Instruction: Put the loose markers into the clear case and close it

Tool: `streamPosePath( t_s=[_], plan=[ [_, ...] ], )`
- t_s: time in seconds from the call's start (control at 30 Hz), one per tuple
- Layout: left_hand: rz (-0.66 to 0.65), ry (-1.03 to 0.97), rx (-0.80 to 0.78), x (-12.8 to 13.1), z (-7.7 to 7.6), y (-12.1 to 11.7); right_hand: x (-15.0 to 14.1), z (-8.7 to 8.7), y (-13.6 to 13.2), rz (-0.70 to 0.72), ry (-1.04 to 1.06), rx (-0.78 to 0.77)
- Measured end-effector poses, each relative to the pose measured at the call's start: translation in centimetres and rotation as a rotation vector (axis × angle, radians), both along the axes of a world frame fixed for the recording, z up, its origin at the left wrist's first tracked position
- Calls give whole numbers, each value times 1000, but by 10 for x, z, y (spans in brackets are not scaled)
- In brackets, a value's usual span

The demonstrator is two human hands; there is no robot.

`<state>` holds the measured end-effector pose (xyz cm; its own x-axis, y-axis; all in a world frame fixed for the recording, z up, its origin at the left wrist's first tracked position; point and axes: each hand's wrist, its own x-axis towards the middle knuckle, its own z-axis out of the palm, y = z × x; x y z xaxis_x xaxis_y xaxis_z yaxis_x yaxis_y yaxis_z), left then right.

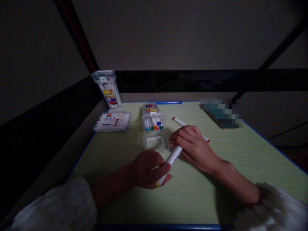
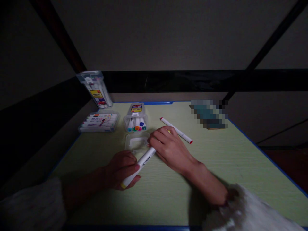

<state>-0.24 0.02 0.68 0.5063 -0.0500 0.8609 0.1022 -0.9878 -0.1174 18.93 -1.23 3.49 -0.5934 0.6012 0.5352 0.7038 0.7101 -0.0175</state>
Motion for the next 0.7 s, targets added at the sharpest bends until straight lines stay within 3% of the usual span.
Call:
streamPosePath(
  t_s=[0.7],
  plan=[
    [20, 16, -24, -1, -3, 0, 0, 0, 1, -3, -117, -136]
  ],
)
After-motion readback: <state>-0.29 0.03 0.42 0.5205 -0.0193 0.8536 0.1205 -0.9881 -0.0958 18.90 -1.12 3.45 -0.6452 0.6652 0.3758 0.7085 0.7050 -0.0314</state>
